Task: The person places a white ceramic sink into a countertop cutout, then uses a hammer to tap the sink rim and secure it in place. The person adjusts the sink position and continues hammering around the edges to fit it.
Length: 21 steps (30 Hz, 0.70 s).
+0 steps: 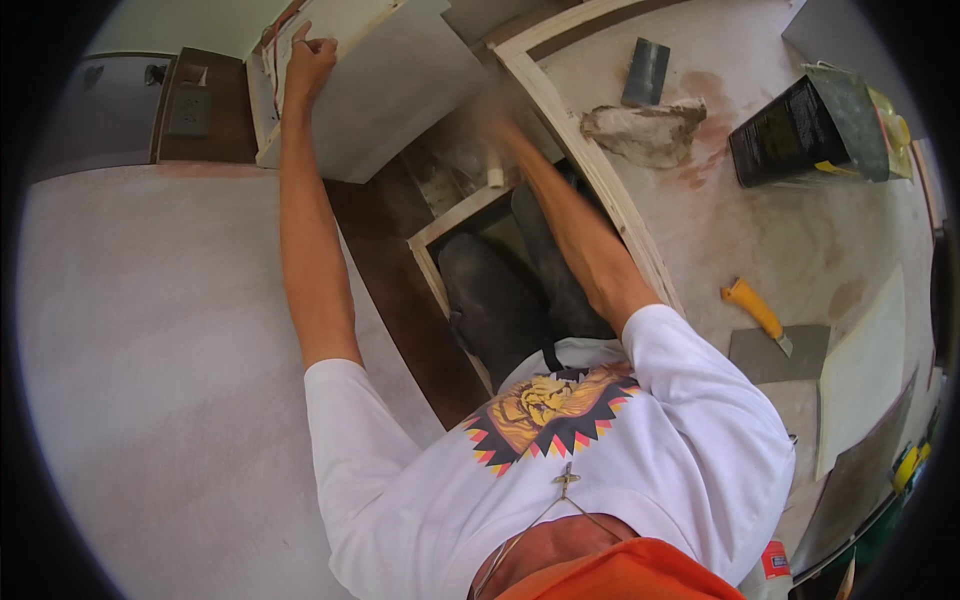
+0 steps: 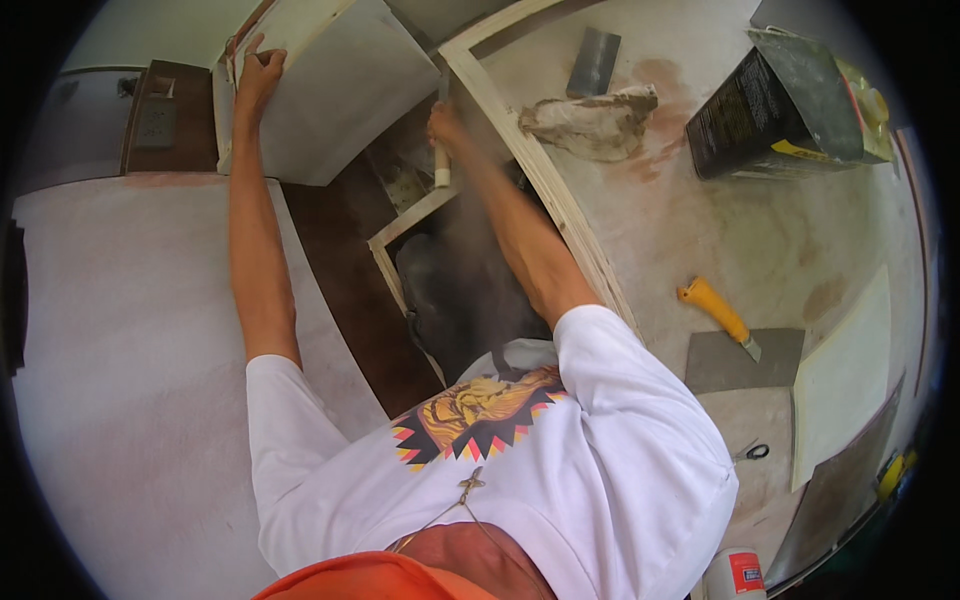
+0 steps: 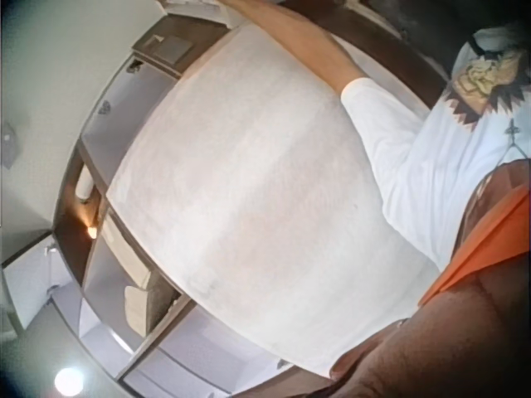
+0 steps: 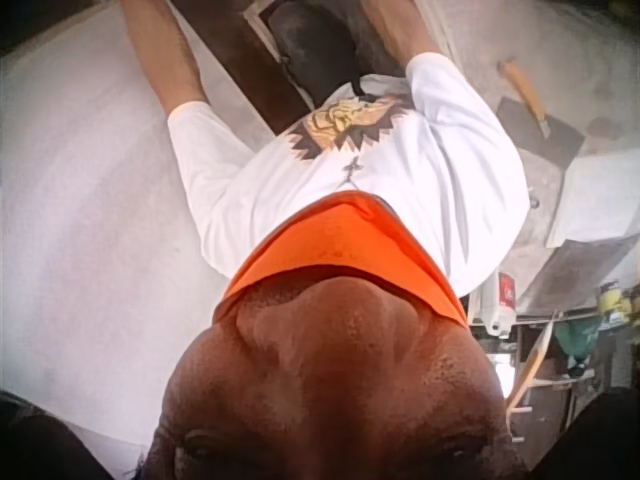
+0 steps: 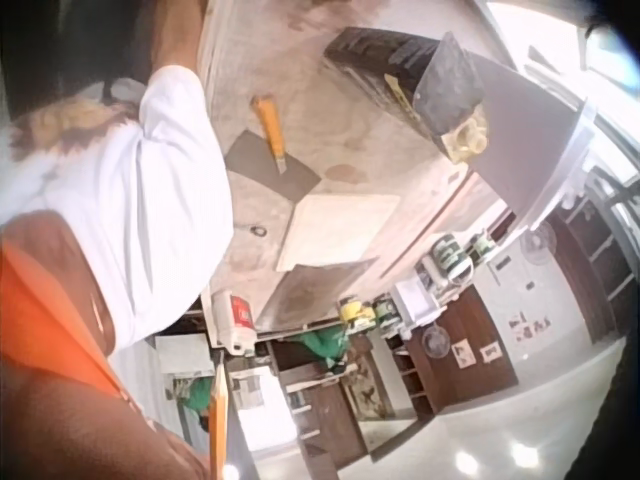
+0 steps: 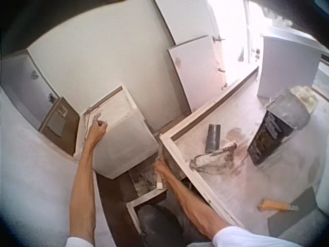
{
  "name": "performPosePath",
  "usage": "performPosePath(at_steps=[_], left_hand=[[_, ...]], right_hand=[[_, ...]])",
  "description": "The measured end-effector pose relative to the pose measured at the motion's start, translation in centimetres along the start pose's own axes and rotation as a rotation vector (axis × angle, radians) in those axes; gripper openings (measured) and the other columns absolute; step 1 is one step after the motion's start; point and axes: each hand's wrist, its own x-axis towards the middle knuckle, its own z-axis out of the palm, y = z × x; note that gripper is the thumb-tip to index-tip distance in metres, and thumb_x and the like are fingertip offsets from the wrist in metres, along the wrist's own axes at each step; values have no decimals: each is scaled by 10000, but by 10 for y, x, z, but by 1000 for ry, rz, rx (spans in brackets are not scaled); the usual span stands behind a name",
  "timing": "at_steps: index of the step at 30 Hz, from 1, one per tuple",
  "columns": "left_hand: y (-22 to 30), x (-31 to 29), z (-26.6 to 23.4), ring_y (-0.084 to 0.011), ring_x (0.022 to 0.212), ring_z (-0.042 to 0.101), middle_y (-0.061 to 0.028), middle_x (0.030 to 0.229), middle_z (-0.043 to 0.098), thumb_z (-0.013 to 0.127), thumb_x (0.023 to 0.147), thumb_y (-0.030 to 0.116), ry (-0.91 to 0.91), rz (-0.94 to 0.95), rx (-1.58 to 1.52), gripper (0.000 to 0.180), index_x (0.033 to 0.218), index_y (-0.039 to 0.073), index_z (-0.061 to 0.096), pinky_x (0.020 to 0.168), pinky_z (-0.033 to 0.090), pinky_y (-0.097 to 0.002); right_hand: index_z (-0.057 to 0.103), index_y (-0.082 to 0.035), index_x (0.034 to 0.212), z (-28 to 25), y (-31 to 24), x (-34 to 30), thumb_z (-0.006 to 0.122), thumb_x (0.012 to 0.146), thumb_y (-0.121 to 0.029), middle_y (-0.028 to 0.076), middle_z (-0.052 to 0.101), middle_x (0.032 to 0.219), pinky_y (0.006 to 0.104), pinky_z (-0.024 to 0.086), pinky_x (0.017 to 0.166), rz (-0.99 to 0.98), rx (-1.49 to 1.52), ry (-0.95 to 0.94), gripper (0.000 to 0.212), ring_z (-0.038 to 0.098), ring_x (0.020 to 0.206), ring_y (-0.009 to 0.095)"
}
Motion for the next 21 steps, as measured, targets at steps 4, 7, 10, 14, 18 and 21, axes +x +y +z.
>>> performPosePath(at_steps=[4,7,10,14,18,21], left_hand=[[-2,-16,-12,-288,1030,684,-182,1110,705,650,878,290,52,-8,27,753,1481,-74,386,959,495,-359],[7,-15,-8,-298,1050,684,-187,1141,703,647,876,291,45,9,24,748,1476,-77,392,971,492,-368],[9,-13,-6,-298,1058,685,-186,1148,705,640,880,292,44,8,21,739,1471,-78,399,978,488,-371],[11,-2,5,-296,1044,689,-180,1109,717,628,886,298,66,77,95,724,1466,-78,410,979,487,-368],[-3,-5,-10,-286,1019,691,-166,1087,722,625,886,309,-18,12,93,719,1460,-72,422,971,487,-360],[-8,2,-7,-275,1005,692,-158,1078,723,624,884,312,-31,34,66,713,1463,-56,429,960,490,-357]], right_hand=[[402,-72,1153,9,-10,-42,418,1044,-206,43,495,796,323,486,494,102,133,-48,173,493,589,137],[399,-58,1133,5,-12,-49,400,1056,-222,48,494,794,322,486,494,64,219,-69,182,488,582,136],[397,-48,1119,6,-12,-49,398,1062,-227,60,494,797,322,491,497,65,219,-41,188,491,580,137],[391,-27,1127,10,-13,-30,388,1062,-213,73,498,787,320,495,490,2,200,-82,197,498,572,142],[396,-21,1112,19,-16,-32,386,1057,-202,74,495,764,324,492,478,-4,-31,-41,189,495,559,146],[404,-23,1109,17,-19,-25,390,1049,-198,74,496,764,331,494,478,4,76,-45,186,497,560,149]])
